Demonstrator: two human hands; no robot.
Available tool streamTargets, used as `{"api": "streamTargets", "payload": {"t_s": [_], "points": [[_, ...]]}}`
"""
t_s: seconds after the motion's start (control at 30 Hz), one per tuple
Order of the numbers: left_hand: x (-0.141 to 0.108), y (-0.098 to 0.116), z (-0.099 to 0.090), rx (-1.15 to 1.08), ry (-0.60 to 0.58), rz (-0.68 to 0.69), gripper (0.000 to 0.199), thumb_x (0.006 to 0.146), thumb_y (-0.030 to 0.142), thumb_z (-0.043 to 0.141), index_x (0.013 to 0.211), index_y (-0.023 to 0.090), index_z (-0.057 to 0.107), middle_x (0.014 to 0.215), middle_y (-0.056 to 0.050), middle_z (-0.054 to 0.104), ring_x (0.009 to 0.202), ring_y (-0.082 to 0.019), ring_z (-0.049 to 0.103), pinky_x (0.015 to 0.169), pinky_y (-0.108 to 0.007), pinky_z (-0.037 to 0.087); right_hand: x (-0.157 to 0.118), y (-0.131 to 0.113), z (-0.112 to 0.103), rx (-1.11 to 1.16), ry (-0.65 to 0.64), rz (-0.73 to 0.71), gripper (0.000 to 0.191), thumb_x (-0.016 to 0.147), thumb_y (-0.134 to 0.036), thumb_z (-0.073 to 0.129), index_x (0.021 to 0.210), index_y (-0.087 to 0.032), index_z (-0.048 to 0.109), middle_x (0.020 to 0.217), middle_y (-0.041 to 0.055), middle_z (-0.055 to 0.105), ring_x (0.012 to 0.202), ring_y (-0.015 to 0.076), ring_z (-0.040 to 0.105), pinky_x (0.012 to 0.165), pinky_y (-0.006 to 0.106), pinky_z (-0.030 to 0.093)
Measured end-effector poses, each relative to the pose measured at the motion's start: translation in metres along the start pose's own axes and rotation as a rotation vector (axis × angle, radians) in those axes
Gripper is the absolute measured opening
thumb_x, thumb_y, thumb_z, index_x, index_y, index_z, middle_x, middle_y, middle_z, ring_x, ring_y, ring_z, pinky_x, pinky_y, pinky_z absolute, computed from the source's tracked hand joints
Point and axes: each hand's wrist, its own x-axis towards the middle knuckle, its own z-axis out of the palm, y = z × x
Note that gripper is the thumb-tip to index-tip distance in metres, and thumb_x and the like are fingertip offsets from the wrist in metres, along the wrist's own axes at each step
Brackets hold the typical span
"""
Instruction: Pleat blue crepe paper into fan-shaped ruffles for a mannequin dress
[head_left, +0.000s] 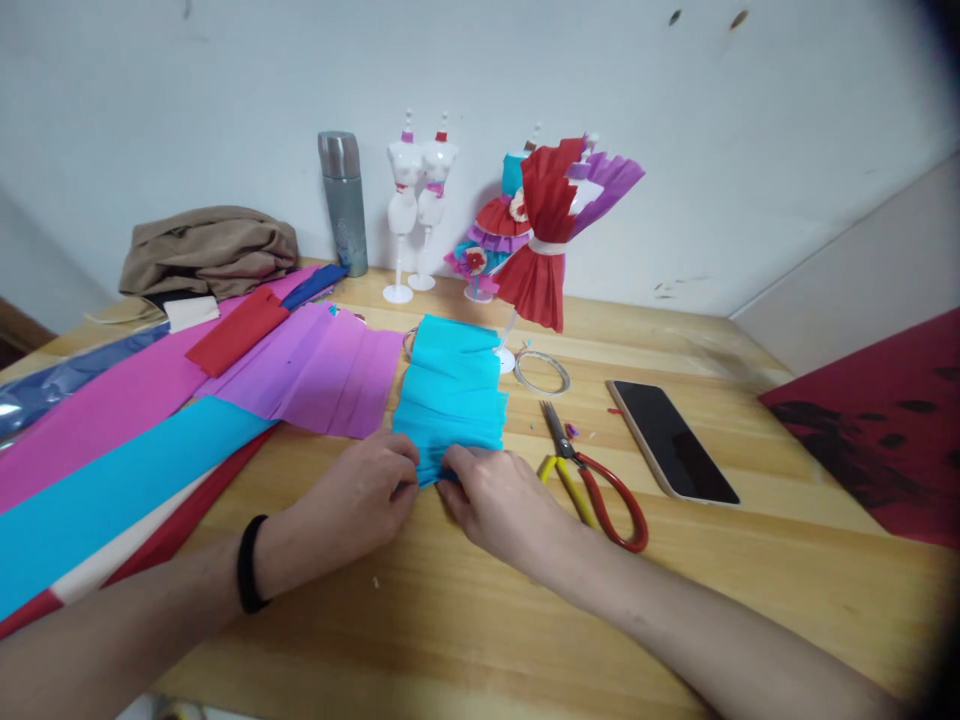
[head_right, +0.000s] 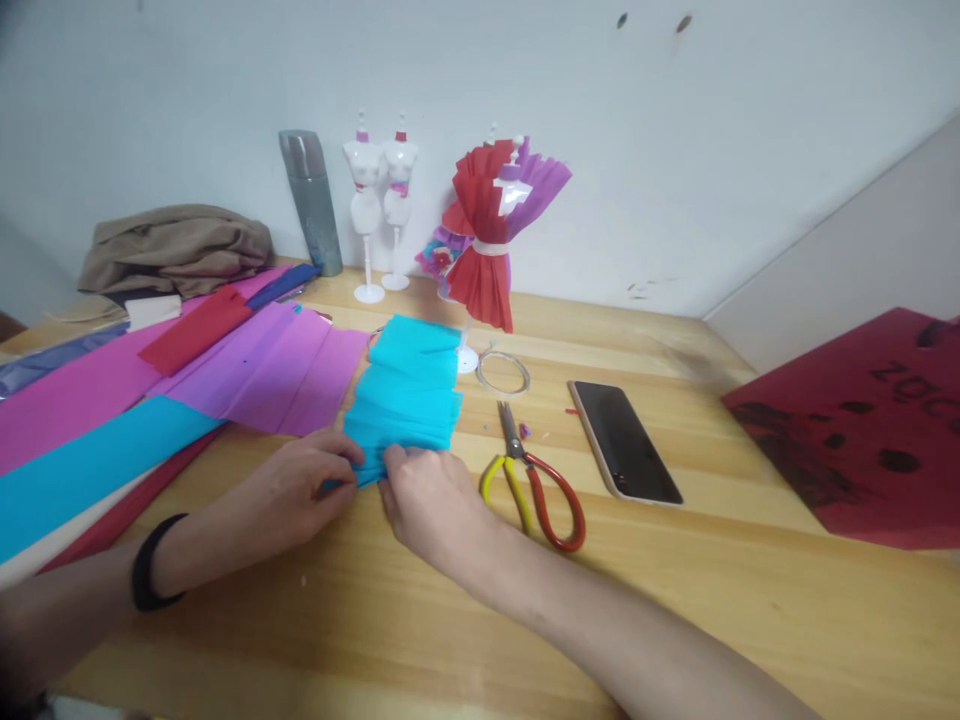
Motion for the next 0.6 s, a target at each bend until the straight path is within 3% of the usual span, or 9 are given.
{"api": "streamTargets", "payload": {"t_s": [0.23, 0.37, 0.5, 0.6], "points": [[0.002, 0.004, -0.002, -0.016, -0.031, -0.041, 0.025, 0.081, 0.009, 0.046, 0.062, 0.015, 0.061, 0.089, -0.007, 0.068, 0.083, -0.018, 0.062, 0.076, -0.03, 0.049, 0.002, 0.003, -0.002, -0.022, 0.042, -0.014, 0.017, 0.09, -0.027, 0.049, 0.09, -0.019, 0.064, 0.088, 0.0064, 0.071, 0.072, 0.0197, 0.064, 0.052, 0.03, 0.02], [0.002, 0.005, -0.004, -0.085, -0.008, -0.06, 0.024, 0.081, 0.01, 0.047, 0.064, 0.016, 0.062, 0.084, -0.005, 0.069, 0.076, -0.016, 0.062, 0.069, -0.028, 0.048, 0.003, 0.006, 0.0, -0.003, 0.089, -0.029, 0.017, 0.089, -0.026, 0.049, 0.087, -0.019, 0.065, 0.09, 0.0049, 0.068, 0.074, 0.0184, 0.063, 0.053, 0.03, 0.021], [0.006, -0.003, -0.005, -0.249, 0.155, -0.174, 0.019, 0.084, 0.018, 0.049, 0.08, 0.017, 0.069, 0.079, -0.003, 0.071, 0.071, -0.015, 0.062, 0.062, -0.026, 0.047, 0.004, 0.009, 0.003, 0.006, 0.11, -0.051, 0.018, 0.089, -0.024, 0.049, 0.084, -0.019, 0.065, 0.087, 0.0042, 0.067, 0.073, 0.017, 0.061, 0.053, 0.03, 0.022], [0.01, -0.013, -0.005, -0.345, 0.299, -0.263, 0.021, 0.084, 0.024, 0.053, 0.096, 0.017, 0.069, 0.089, -0.004, 0.074, 0.077, -0.017, 0.065, 0.068, -0.029, 0.05, 0.005, 0.01, 0.005, 0.012, 0.12, -0.059, 0.018, 0.089, -0.023, 0.049, 0.082, -0.018, 0.065, 0.085, 0.0041, 0.067, 0.072, 0.0164, 0.06, 0.053, 0.029, 0.022]]}}
